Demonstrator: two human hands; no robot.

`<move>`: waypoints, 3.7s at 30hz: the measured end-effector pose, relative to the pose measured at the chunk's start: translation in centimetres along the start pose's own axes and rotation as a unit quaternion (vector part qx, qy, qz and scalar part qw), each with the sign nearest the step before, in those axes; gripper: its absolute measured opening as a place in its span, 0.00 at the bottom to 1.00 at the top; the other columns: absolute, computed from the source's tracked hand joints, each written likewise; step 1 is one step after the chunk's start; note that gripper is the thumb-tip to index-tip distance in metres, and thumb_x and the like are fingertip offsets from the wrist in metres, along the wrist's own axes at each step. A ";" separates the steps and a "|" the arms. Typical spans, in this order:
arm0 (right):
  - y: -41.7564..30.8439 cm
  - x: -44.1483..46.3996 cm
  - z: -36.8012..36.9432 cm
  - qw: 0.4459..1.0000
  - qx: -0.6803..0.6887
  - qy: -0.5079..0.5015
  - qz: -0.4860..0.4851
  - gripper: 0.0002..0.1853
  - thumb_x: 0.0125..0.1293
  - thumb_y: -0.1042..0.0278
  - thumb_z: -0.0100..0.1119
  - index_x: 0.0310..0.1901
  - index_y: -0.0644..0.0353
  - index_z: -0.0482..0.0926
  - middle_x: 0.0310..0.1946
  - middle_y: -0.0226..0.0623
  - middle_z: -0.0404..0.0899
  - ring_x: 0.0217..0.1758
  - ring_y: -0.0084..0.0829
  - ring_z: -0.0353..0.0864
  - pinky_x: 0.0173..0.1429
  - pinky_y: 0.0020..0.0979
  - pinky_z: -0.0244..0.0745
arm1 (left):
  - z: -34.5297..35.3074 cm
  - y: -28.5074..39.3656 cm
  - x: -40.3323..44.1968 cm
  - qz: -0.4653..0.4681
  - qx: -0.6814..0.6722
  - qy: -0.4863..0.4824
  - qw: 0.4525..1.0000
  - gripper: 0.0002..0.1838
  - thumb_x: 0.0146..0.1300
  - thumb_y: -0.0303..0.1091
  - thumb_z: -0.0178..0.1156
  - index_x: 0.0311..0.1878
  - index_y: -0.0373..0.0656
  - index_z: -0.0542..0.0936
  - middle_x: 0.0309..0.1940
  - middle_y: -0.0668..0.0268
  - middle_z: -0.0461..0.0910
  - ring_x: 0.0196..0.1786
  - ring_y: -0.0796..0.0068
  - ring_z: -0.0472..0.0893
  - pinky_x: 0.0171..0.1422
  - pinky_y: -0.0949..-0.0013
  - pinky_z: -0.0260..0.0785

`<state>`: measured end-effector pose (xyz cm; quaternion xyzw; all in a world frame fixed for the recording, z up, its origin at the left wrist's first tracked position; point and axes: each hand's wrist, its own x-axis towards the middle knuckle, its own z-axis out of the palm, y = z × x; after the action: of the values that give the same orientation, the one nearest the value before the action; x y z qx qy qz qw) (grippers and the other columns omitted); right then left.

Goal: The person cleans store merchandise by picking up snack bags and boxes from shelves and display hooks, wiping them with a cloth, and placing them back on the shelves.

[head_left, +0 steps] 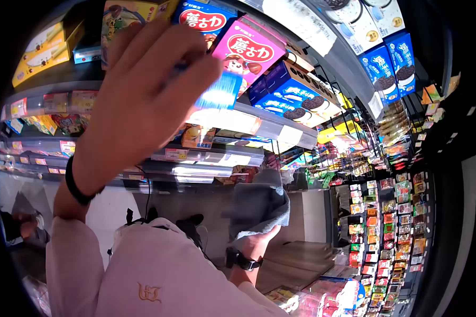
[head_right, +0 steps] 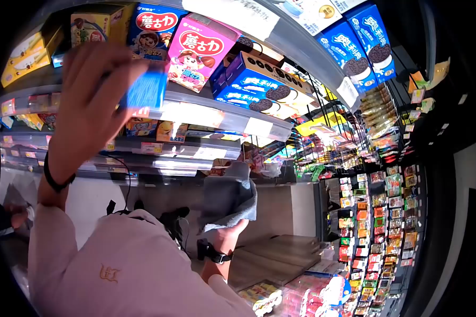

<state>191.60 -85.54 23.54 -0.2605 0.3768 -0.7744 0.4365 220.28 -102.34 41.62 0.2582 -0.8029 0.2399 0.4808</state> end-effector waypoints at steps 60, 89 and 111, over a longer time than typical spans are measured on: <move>6.6 -1.6 5.3 0.869 -0.412 -0.268 -0.058 0.15 0.64 0.69 0.62 0.52 0.60 0.78 0.50 0.39 0.78 0.53 0.33 0.79 0.57 0.35 0.75 | 1.4 10.4 -15.7 -0.481 -0.670 -0.269 0.497 0.44 0.68 0.46 0.60 0.78 0.42 0.47 0.56 0.60 0.72 0.53 0.72 0.73 0.61 0.65 0.68; 7.8 -3.8 7.3 0.962 -0.260 0.071 0.037 0.18 0.77 0.57 0.44 0.51 0.64 0.76 0.38 0.33 0.81 0.36 0.26 0.81 0.43 0.30 0.78 | 4.1 9.8 -16.5 -0.625 -0.565 -0.298 0.449 0.27 0.75 0.52 0.47 0.63 0.37 0.68 0.47 0.64 0.79 0.45 0.78 0.80 0.47 0.73 0.77; 16.1 -8.1 1.7 0.785 -0.454 -0.300 -0.295 0.18 0.62 0.71 0.55 0.54 0.64 0.77 0.53 0.47 0.75 0.59 0.45 0.73 0.66 0.47 0.65 | 9.1 11.3 -20.6 -0.458 -0.690 -0.159 0.537 0.42 0.70 0.61 0.52 0.75 0.41 0.55 0.66 0.58 0.68 0.65 0.66 0.70 0.70 0.63 0.63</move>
<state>204.46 -84.46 10.88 -0.7466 0.4397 -0.4872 0.1091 215.42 -95.79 17.75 0.2130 -0.5549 -0.6868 0.4183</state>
